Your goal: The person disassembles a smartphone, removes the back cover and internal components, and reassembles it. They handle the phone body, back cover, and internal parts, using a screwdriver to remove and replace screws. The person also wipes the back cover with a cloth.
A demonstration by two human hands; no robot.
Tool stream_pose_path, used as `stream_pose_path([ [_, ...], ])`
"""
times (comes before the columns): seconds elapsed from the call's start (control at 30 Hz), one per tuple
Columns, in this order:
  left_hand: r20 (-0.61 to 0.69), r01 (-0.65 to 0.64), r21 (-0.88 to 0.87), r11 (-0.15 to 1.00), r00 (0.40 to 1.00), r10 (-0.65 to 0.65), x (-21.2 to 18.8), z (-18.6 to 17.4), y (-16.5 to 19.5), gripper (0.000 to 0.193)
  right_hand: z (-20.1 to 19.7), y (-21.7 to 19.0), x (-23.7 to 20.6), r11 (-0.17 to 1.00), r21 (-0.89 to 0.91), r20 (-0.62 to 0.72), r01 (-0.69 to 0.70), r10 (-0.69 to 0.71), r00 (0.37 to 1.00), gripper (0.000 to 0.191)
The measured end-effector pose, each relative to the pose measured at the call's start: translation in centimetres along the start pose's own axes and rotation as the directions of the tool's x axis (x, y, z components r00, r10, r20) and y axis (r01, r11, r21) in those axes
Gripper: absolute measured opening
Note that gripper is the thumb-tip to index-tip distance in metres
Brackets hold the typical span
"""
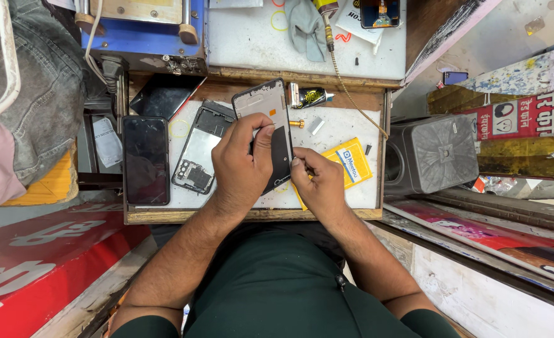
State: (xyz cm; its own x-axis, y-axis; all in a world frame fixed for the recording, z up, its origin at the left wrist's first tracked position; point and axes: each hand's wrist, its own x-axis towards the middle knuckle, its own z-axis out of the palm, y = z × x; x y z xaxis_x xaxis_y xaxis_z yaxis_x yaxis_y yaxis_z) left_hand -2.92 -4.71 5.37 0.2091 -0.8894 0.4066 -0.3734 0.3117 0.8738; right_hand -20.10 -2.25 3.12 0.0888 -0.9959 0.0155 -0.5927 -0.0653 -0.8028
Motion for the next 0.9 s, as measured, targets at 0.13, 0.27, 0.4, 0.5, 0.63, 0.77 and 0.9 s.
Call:
stream_pose_path([
  [0.13,-0.002,0.037,-0.005,0.999,0.999,-0.037,0.1,-0.2,0.0,0.008,0.0,-0.3,0.1,0.989,0.024,-0.019,0.146,-0.145,0.989,0.028],
  [0.27,0.001,0.037,-0.015,0.999,0.999,-0.037,0.2,-0.3,-0.1,0.007,0.1,-0.4,0.1,0.978,0.04,-0.023,0.207,-0.206,0.978,0.031],
  [0.4,0.007,0.005,-0.013,1.0,1.0,-0.005,0.1,-0.1,-0.1,0.007,0.0,-0.5,0.2,1.0,-0.013,0.01,0.004,-0.004,1.0,0.023],
  [0.5,0.019,0.046,-0.016,0.999,0.999,-0.046,0.3,-0.3,-0.2,0.006,-0.1,-0.7,0.2,0.994,0.03,0.038,0.107,-0.108,0.993,0.03],
  [0.63,-0.009,0.04,-0.045,0.998,0.999,-0.041,0.7,-0.8,-0.6,0.007,-0.6,-0.8,0.1,0.974,0.173,0.092,0.144,-0.162,0.983,0.039],
  [0.77,-0.027,0.061,-0.061,0.996,0.998,-0.063,1.0,-1.2,-1.0,0.006,-1.4,-0.2,0.0,0.962,0.269,0.136,-0.047,0.01,0.991,0.029],
  [0.9,-0.009,0.043,-0.071,0.997,0.999,-0.044,0.7,-0.9,-0.8,0.007,-1.2,0.6,0.3,0.969,0.214,0.183,-0.126,0.087,0.979,0.013],
])
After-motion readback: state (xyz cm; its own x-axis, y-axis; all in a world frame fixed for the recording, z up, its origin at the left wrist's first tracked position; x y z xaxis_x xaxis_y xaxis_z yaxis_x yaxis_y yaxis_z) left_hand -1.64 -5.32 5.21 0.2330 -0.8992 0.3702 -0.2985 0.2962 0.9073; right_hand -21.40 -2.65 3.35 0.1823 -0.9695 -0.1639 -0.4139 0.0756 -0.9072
